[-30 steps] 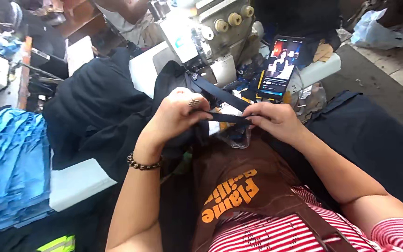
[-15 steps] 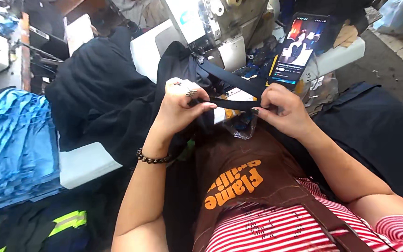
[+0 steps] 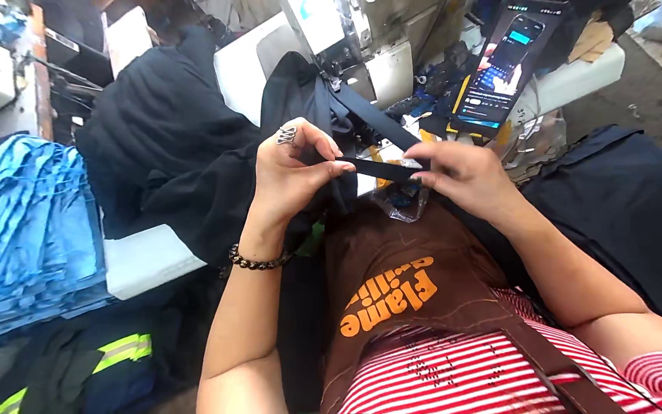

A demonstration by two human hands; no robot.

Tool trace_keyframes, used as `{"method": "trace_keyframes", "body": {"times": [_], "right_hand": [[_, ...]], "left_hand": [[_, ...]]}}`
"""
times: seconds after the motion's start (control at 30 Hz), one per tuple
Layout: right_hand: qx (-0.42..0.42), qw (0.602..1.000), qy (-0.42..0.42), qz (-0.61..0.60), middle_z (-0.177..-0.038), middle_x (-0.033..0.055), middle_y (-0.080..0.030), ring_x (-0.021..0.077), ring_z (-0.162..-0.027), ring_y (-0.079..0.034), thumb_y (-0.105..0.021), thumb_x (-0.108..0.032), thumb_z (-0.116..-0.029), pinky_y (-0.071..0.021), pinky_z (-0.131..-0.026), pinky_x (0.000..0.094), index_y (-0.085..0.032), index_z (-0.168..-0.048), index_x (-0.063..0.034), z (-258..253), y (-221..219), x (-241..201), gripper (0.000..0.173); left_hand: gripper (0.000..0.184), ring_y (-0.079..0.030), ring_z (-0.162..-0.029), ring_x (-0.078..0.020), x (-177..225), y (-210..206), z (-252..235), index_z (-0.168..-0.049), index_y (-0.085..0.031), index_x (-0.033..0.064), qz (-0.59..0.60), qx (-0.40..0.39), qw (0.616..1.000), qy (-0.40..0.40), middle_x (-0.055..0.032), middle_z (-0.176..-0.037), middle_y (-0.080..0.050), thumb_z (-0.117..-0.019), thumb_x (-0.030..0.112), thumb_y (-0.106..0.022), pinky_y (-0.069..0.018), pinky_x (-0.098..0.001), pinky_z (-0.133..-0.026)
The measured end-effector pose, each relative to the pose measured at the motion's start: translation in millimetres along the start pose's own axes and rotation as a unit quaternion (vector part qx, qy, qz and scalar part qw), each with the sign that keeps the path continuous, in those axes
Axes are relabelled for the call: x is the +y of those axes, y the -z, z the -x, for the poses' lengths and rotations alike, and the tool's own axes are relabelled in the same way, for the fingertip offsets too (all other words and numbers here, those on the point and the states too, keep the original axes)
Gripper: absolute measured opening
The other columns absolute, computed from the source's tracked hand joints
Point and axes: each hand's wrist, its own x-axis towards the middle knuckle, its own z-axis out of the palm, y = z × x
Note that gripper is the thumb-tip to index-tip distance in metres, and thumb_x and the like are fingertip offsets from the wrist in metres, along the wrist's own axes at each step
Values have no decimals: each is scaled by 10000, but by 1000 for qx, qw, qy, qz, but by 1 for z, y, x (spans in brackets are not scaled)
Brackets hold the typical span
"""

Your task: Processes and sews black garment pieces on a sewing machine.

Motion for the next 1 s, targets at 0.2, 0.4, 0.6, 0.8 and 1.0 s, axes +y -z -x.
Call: {"method": "trace_keyframes", "body": {"times": [0.2, 0.4, 0.6, 0.8, 1.0], "right_hand": [[-133, 974, 175, -56, -987, 93, -706, 148, -941, -670, -579, -143, -1039, -553, -836, 268, -727, -949, -25, 17, -2, -49, 209], [-142, 984, 110, -19, -1021, 90, -691, 161, -954, -663, -506, -167, -1071, -551, -845, 294, -701, -989, -43, 28, 14, -35, 245], [-98, 987, 116, -58, -974, 36, -675, 72, -939, -642, -535, -150, -1030, -543, -833, 209, -721, -954, -46, -20, 12, -41, 226], [-247, 966, 53, -56, -908, 82, -674, 195, -884, -661, -602, -59, -993, -552, -788, 400, -730, -962, -35, -89, -35, -61, 134], [-249, 965, -57, -58, -894, 80, -690, 176, -836, -654, -589, -151, -1037, -540, -771, 398, -734, -984, -33, -84, -34, -44, 195]], "left_hand": [[185, -663, -1059, -221, -45, 28, -54, -1019, -702, 7, -276, -87, 954, -79, -131, -1063, -716, -965, 184, -695, -459, -427, -999], [574, -675, -803, -503, -37, 78, -50, -843, -669, -63, -593, -252, 765, -15, -278, -783, -666, -1017, 472, -555, -466, -711, -830], [104, -706, -791, -376, 90, -32, 26, -936, -701, 5, -493, -382, 778, -74, -184, -888, -691, -928, 33, -602, -564, -495, -607], [190, -677, -728, -284, 90, -5, -2, -896, -707, 72, -501, -284, 811, -105, -105, -841, -664, -997, 159, -572, -558, -443, -618], [337, -671, -805, -222, 78, 37, -16, -897, -705, 110, -445, -285, 842, -108, -44, -837, -663, -1055, 340, -516, -547, -430, -733]]}}
